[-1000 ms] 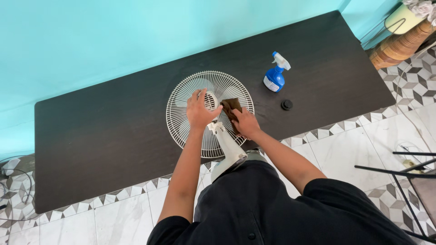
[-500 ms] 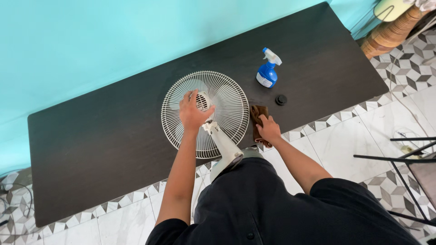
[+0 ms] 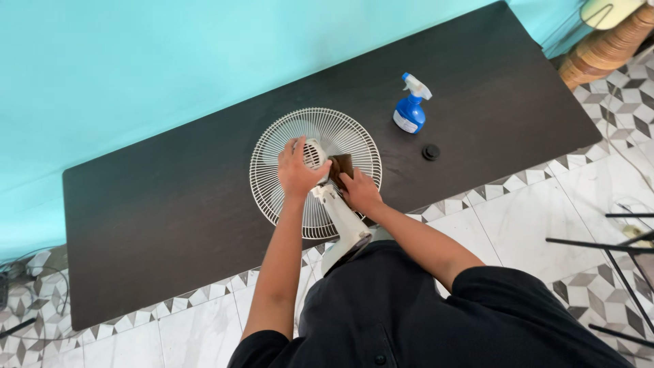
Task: The person cleans a white table fan placed on a dark table using a brown cloth and a blue spray bottle. They wipe the fan's front grille and base, then tilt the fan to clean the underside, and finally wipe the table surface.
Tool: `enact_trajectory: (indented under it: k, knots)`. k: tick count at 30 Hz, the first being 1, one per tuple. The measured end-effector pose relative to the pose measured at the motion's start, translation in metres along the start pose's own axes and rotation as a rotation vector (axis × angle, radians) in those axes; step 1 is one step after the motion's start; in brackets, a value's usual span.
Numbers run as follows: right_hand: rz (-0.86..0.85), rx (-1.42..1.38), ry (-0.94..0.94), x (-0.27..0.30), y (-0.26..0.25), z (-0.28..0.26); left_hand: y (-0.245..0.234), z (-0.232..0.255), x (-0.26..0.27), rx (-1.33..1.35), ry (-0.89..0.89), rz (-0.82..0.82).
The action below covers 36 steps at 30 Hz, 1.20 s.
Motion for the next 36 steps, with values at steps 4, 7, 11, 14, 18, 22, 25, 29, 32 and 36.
enact_trajectory:
  k: [4,7,11,14,18,22,25,29,32,36]
  knots:
    - [-0.200,0.090,0.163,-0.001,-0.001,0.010,-0.001,0.003,-0.002,-0.006,0.024,0.035]
    - [0.013,0.088,-0.115,0.004,-0.015,0.007,-0.001,0.000,0.002,0.014,-0.035,-0.026]
    - [0.016,0.010,0.034,0.016,-0.018,0.028,-0.003,0.000,0.000,0.004,-0.027,-0.052]
    - [0.087,-0.030,0.156,0.032,-0.018,0.045,-0.003,0.001,-0.003,-0.002,-0.041,-0.067]
    - [0.137,-0.051,0.211,0.049,-0.020,0.064,-0.002,0.002,-0.004,0.018,-0.033,-0.055]
    - [0.142,-0.018,0.267,0.057,-0.021,0.081,-0.002,0.001,-0.002,0.010,-0.018,-0.019]
    - [0.163,-0.006,0.319,0.065,-0.025,0.098,-0.002,0.001,-0.001,0.011,-0.018,-0.013]
    - [0.060,0.027,0.433,0.073,-0.028,0.122,-0.002,-0.001,-0.002,0.031,-0.019,-0.022]
    - [0.093,-0.061,0.443,0.064,-0.032,0.126,-0.001,-0.003,0.000,0.018,-0.030,-0.047]
    - [0.285,-0.191,0.385,0.024,-0.048,0.104,0.001,-0.003,-0.002,0.025,-0.002,-0.012]
Point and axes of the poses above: each hand's wrist, its own x-axis away from the middle knuckle, its own y-axis out of the palm, z = x × y, the point moved 4 cm from there along -x, towards the middle knuckle, and after that the axes turned 11 degrees about -x, right-handed, at the moved point
